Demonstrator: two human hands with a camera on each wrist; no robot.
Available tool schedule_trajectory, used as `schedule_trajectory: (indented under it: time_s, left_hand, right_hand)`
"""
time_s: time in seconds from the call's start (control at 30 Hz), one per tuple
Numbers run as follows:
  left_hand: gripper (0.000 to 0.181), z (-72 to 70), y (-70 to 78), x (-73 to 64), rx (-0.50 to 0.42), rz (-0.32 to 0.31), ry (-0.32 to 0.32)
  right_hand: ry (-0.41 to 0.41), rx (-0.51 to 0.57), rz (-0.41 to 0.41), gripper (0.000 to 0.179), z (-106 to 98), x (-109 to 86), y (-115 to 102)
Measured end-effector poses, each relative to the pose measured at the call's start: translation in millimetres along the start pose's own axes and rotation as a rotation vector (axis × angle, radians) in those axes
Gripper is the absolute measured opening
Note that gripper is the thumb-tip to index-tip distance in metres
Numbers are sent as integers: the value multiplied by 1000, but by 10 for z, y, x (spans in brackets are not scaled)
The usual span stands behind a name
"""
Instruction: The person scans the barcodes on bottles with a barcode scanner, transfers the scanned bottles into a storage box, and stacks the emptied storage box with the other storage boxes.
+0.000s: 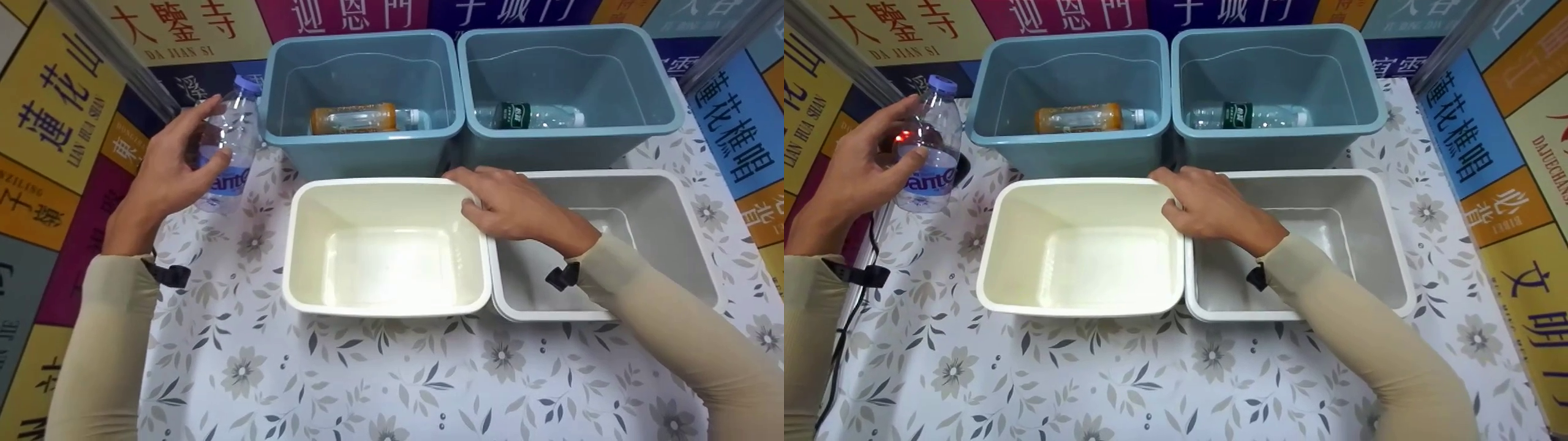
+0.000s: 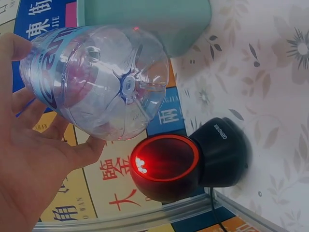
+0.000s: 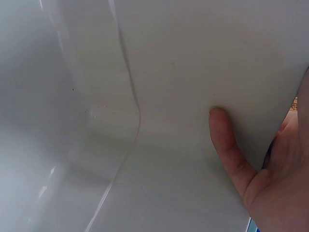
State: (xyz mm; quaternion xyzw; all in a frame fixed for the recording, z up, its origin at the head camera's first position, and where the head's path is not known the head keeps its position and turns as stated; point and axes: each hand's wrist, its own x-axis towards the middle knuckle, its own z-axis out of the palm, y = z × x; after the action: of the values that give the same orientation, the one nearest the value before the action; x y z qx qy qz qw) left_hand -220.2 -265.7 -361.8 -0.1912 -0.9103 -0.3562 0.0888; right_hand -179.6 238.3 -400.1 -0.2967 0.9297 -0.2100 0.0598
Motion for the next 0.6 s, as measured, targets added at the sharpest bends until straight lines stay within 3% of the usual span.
schedule_trajectory:
  time_s: [0.6]
  left_hand:
    - [70, 15, -268, 9, 26, -76, -47]
  right_hand:
    - [-5, -10, 9, 48, 8, 8, -2]
